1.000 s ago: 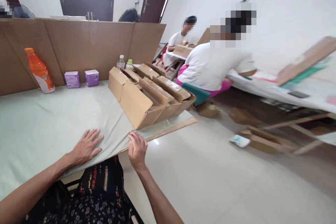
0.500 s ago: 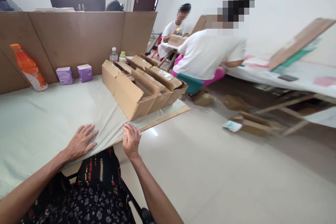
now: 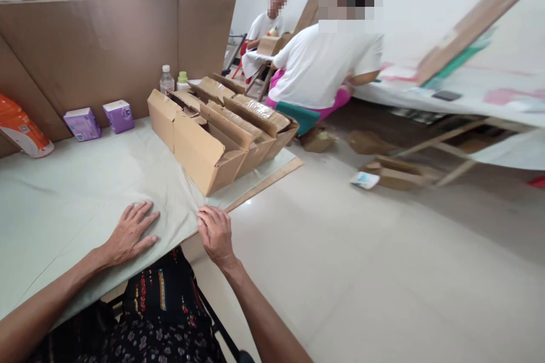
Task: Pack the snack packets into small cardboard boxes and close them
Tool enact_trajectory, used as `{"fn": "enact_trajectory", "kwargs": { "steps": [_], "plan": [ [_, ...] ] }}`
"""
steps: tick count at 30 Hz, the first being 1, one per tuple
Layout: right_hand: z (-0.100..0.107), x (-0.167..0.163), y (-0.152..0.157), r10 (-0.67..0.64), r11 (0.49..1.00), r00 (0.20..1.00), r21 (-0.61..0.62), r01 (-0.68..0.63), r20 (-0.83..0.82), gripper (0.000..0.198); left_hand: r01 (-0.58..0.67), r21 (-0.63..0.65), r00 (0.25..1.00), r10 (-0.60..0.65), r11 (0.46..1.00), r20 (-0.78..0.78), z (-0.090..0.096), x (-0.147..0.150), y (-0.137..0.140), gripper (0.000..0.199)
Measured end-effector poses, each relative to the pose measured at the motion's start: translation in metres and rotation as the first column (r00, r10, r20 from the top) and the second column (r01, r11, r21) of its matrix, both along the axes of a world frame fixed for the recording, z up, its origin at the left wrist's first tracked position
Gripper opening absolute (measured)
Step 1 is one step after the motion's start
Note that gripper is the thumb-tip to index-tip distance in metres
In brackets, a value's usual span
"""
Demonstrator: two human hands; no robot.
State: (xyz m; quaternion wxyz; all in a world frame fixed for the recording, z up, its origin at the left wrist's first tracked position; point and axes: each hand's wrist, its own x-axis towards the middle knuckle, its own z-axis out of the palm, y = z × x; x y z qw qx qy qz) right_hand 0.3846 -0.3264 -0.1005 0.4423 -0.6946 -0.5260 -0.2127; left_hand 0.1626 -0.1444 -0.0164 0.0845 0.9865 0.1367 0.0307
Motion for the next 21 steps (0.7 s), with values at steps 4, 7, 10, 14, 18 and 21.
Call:
{"fn": "enact_trajectory", "kwargs": {
  "steps": [4,7,10,14,18,21],
  "plan": [
    [0.006,0.004,-0.019,0.03,0.999,0.999,-0.038,-0.029,0.015,0.024,0.021,-0.02,1.0,-0.021,1.0,0.019,-0.001,0.03,0.002,0.063],
    [0.013,0.004,-0.027,0.035,0.998,0.999,-0.056,-0.034,0.005,0.02,0.098,-0.042,0.995,-0.097,0.994,0.032,0.001,0.046,-0.008,0.061],
    [0.026,0.002,-0.024,0.027,0.998,1.0,-0.052,-0.027,-0.004,0.014,0.228,-0.07,0.974,-0.226,0.971,0.027,0.002,0.053,-0.025,0.062],
    [0.048,-0.006,-0.015,0.037,0.999,0.999,-0.034,-0.037,-0.019,0.02,0.386,-0.121,0.922,-0.387,0.915,0.015,0.001,0.051,-0.045,0.069],
    [0.079,0.0,-0.012,-0.012,1.0,1.0,0.005,0.012,-0.004,0.021,0.46,-0.253,0.883,-0.47,0.851,0.023,0.003,0.048,-0.051,0.066],
    [0.109,0.024,-0.007,-0.148,0.985,0.988,0.097,0.144,0.04,0.027,0.415,-0.384,0.902,-0.43,0.825,0.052,0.008,0.047,-0.048,0.072]
  ]
}}
